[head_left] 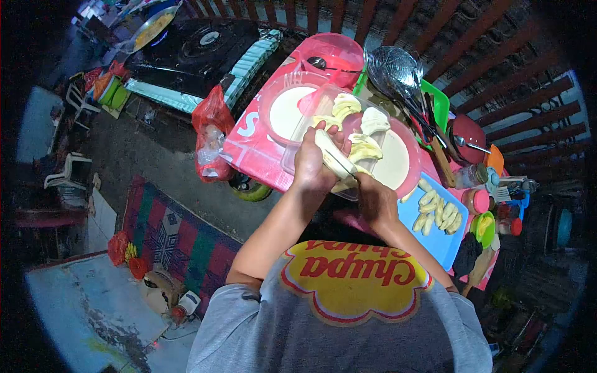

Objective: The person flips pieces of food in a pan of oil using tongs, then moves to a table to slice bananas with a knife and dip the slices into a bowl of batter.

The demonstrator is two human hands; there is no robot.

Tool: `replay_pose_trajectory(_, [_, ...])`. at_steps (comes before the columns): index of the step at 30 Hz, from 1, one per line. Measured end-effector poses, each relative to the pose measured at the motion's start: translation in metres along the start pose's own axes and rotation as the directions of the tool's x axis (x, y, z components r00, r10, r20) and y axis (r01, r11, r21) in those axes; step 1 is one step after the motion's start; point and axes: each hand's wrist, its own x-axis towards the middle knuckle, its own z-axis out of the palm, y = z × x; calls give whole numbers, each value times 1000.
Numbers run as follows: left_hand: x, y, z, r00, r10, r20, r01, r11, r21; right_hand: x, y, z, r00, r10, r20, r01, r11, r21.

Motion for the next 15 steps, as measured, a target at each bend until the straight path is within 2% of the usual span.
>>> replay_pose_trajectory(2, [3,-5,-3,1000,-4,8,3,1000,5,-1,5,3,1000,18,10,-18,1000,-17])
replay_pose_trajectory(5, [8,-8,-3,1000,-15,-5,15,999,-34,2,8,9,997,-59,-55,62,996,59])
replay_pose_trajectory(8, [7,-8,-5,999,-17,40,17,1000,10,6,-1,7,998,-19,-66,20,1000,24])
replay_pose_trajectory(10, [12,-11,-8,999,-23,38,21,999,41,7,8,16,984,-72,-165,90,990,107])
replay_pose_trajectory(15, [-2,-10,0,998,-12,56,6,994,113,13,1,16,976,-70,-208,83,995,54])
